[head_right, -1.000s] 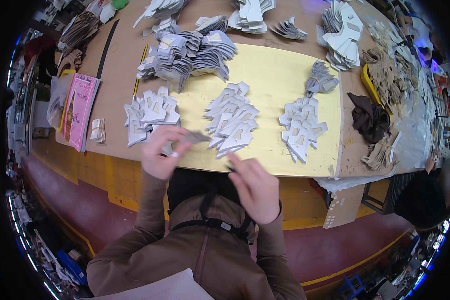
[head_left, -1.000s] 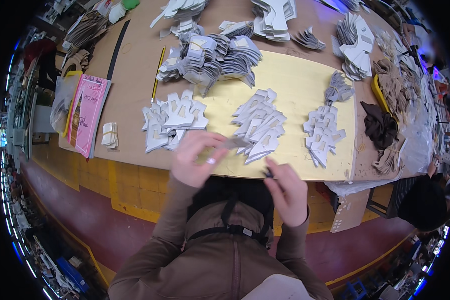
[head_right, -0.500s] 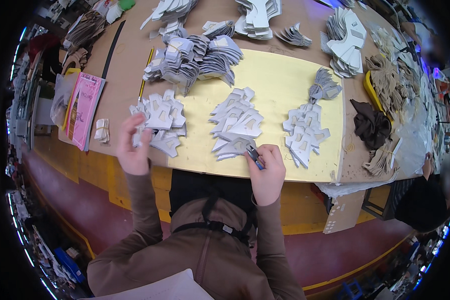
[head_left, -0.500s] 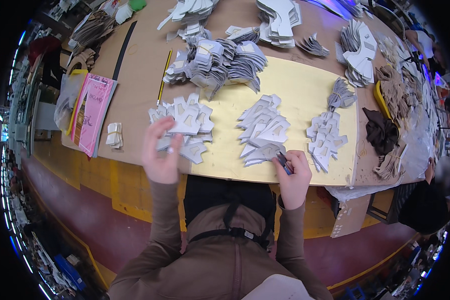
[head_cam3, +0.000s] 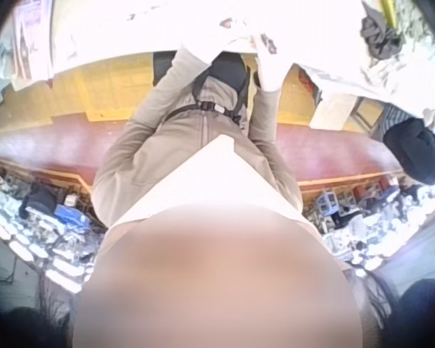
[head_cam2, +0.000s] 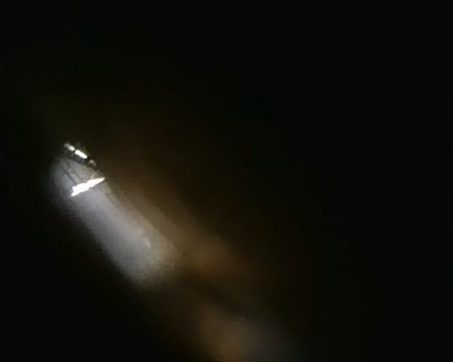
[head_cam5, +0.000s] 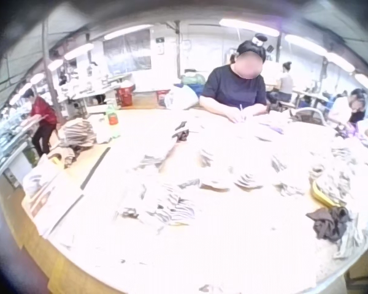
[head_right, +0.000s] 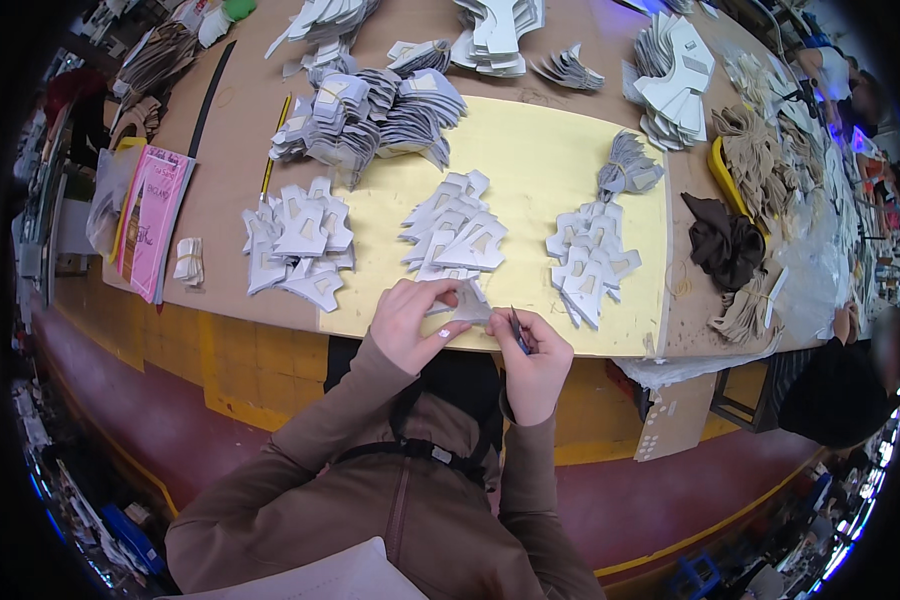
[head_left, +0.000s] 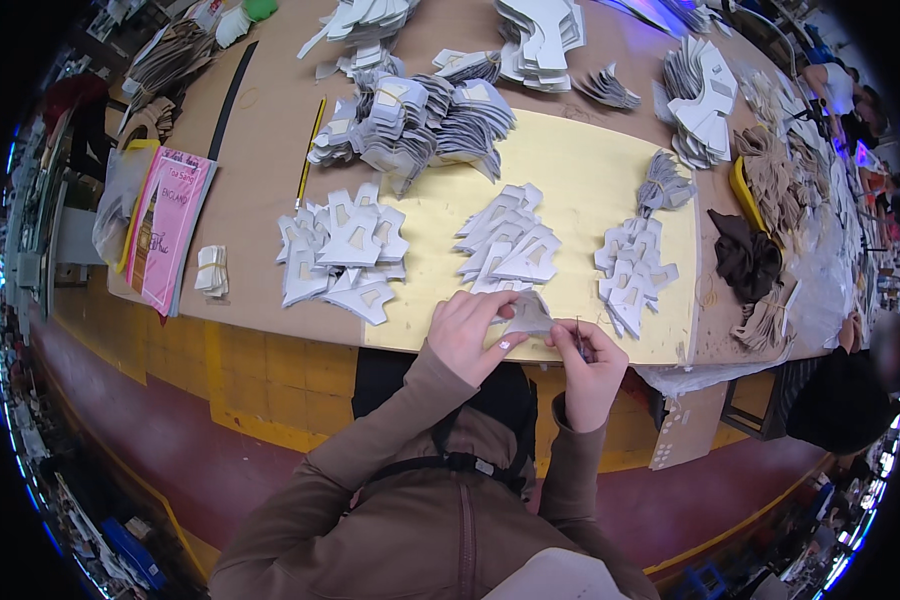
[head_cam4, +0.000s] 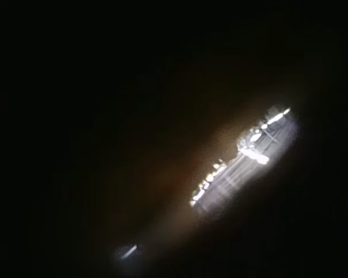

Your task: The person repeatedly picks up small white fabric pieces from a table and trims their edges with a small handheld tool. Trimmed pieces are placed back on the table in a growing pile. The person handles the pieces one at a time and continues the process throughout the clip.

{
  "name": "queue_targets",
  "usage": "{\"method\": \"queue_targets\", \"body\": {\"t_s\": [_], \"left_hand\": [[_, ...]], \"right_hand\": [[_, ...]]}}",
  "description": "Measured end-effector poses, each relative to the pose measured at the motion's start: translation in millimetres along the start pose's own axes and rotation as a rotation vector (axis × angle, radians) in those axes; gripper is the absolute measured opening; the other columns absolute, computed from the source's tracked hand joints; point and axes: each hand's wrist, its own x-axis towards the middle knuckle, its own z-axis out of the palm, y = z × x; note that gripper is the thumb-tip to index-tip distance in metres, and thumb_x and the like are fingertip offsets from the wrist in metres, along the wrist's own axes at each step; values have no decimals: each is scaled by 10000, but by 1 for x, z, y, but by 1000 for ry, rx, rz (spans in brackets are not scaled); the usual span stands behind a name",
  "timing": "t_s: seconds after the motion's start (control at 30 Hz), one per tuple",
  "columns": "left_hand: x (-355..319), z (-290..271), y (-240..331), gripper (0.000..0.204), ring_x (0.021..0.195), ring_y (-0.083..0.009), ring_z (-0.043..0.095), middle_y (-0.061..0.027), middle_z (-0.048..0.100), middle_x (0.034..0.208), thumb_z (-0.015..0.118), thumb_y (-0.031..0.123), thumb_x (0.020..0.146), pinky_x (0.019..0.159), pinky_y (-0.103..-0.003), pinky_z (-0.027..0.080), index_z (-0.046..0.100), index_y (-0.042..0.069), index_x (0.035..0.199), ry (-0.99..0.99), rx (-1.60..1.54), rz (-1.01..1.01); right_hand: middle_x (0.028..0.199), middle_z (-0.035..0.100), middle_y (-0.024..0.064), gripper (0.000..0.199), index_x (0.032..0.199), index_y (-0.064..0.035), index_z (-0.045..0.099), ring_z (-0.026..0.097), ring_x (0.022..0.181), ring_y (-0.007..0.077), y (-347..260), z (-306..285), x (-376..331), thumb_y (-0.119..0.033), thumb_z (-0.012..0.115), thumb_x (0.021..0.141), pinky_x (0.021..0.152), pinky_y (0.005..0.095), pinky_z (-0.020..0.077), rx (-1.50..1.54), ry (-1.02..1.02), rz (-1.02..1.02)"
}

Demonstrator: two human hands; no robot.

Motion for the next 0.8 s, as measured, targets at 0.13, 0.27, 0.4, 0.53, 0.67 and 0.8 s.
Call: {"method": "queue_targets", "body": {"t_s": [0.13, 0.27, 0.4, 0.53, 0.67, 0.8], "left_hand": [[-1, 1, -2, 293, 808, -219, 563, -44, 655, 866, 773, 173, 809, 760, -350, 452, 666, 42, 1048, -10, -80, -81], [-1, -10, -3, 216, 761, -215, 551, -66, 638, 814, 780, 161, 804, 712, -336, 451, 662, 13, 909, -7, -163, -75], [1, -27, 0, 176, 776, -250, 555, -72, 621, 793, 750, 158, 825, 726, -347, 450, 651, 17, 858, -51, -134, -55], [5, -40, 5, 144, 813, -261, 566, -74, 620, 861, 732, 147, 833, 755, -355, 449, 651, 31, 862, -171, -244, 23], [5, -48, 5, 148, 901, -249, 579, -111, 628, 1068, 742, 132, 817, 796, -353, 453, 654, 30, 877, -104, -305, 230], [4, -51, -1, 125, 969, -237, 583, -157, 614, 1191, 734, 79, 814, 833, -342, 465, 649, 11, 875, -121, -283, 327]], "right_hand": [[805, 658, 40, 116, 1012, 72, 650, 533, 661, 53, -6, 0, 0, 19, 634, 910, 642, 192, 442, 183, -37, 231], [930, 624, 31, 154, 1054, 63, 637, 479, 646, 17, -3, 10, 0, 24, 645, 905, 578, 158, 349, 274, 91, 85], [935, 595, 19, 239, 1137, 52, 610, 491, 701, 13, -6, 10, -2, 45, 637, 900, 599, 148, 344, -39, 35, -247], [895, 589, 21, 282, 1171, 41, 605, 469, 668, 13, -15, 11, -5, 63, 634, 892, 602, 136, 348, 188, -160, 29], [823, 618, 41, 207, 1105, 26, 617, 498, 618, 29, -19, 15, -5, 12, 650, 902, 522, 151, 312, 654, -274, 383], [792, 613, 34, 177, 1076, 4, 624, 524, 651, 35, -18, 24, -9, -23, 663, 906, 502, 165, 290, 774, -340, 460]]}}
